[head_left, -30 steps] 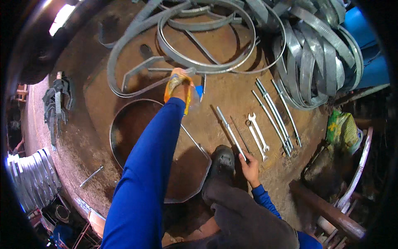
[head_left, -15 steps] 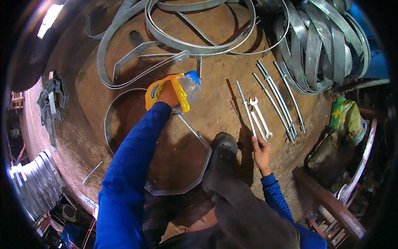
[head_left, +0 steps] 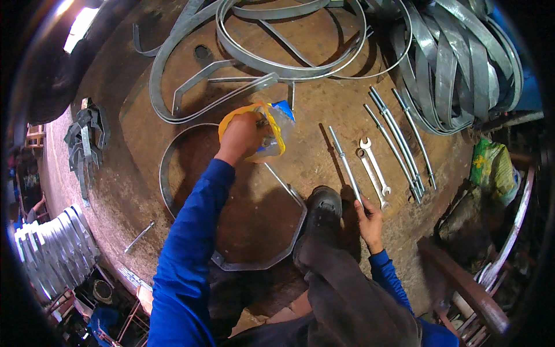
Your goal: The person sits on the floor and assembles a metal frame by bending a metal strip into shape, then inserting a threaded rod and securing it with washers and nuts. They use a hammer and wrench to adjust and tighten the components.
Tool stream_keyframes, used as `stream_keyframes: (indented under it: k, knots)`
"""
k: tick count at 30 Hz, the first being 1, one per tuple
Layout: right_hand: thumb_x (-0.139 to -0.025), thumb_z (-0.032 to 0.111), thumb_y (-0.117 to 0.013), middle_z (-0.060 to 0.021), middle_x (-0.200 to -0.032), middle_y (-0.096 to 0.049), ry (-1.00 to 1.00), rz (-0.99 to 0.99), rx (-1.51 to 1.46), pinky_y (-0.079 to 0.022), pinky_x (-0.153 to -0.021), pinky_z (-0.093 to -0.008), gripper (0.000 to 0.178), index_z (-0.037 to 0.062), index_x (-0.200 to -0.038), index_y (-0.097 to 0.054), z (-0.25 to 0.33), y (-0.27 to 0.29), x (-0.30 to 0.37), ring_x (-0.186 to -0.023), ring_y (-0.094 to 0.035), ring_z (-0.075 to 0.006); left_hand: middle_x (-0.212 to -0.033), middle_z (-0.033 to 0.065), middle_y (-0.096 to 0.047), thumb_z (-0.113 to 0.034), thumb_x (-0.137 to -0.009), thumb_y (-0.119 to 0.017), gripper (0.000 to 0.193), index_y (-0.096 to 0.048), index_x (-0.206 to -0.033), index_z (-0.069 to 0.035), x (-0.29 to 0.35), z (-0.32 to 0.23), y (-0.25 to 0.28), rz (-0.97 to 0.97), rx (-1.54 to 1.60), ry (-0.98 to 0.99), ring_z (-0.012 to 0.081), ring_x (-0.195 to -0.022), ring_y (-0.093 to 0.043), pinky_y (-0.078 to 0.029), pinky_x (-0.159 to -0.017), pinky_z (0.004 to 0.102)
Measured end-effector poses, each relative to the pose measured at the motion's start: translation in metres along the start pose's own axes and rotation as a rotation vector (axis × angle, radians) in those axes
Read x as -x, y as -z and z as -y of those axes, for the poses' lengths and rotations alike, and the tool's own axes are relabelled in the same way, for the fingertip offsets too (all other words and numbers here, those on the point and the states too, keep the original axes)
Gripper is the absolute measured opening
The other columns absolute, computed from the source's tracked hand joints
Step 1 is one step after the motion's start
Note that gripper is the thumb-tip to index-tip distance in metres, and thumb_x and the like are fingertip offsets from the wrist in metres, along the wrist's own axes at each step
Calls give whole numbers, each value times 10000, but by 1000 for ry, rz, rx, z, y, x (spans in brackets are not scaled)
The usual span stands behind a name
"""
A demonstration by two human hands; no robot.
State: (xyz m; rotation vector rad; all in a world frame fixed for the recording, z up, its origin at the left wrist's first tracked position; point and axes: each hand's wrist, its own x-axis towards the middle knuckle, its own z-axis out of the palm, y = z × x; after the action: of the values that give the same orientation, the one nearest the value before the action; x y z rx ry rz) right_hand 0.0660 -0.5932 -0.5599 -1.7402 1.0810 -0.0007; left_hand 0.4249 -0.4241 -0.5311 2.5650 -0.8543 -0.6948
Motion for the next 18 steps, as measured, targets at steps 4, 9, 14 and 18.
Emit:
stream_keyframes:
  k: [4, 9, 14, 18]
  knots:
    - [-917, 245, -608, -170, -1106, -656, 12, 6, 1, -455, -879, -287, 372, -43, -1152, -609, 5, -3, 0, -1008, -601, -160, -853, 206, -663, -192, -808, -636, 249, -657, -979, -12, 12, -12, 13, -85, 71, -39, 326, -792, -657, -509, -718, 397]
    - [-918, 255, -606, -180, -1100, -657, -44, 62, 32, -453, -879, -291, 379, -45, -1150, -609, 14, -1, -3, -1011, -597, -160, -798, 138, -657, -183, -862, -635, 280, -632, -1004, 58, 36, -24, 30, -104, 680, 152, 175, -714, -649, -511, -605, 319]
    - [-918, 256, -606, -197, -1115, -645, -48, 45, 46, -449, -889, -298, 404, -65, -1161, -591, 22, 5, -2, -1019, -593, -171, -948, 60, -646, -252, -927, -578, 345, -589, -1139, 21, 67, -41, 63, 2, 1056, 177, 113, -776, -636, -512, -671, 250]
    - [-917, 262, -607, -189, -1116, -646, 5, 25, 43, -445, -902, -296, 413, -65, -1167, -587, 16, 6, -4, -1037, -591, -177, -916, 41, -637, -255, -921, -591, 322, -604, -1103, 10, 98, -56, 48, 401, 1137, 109, 112, -801, -629, -513, -667, 248]
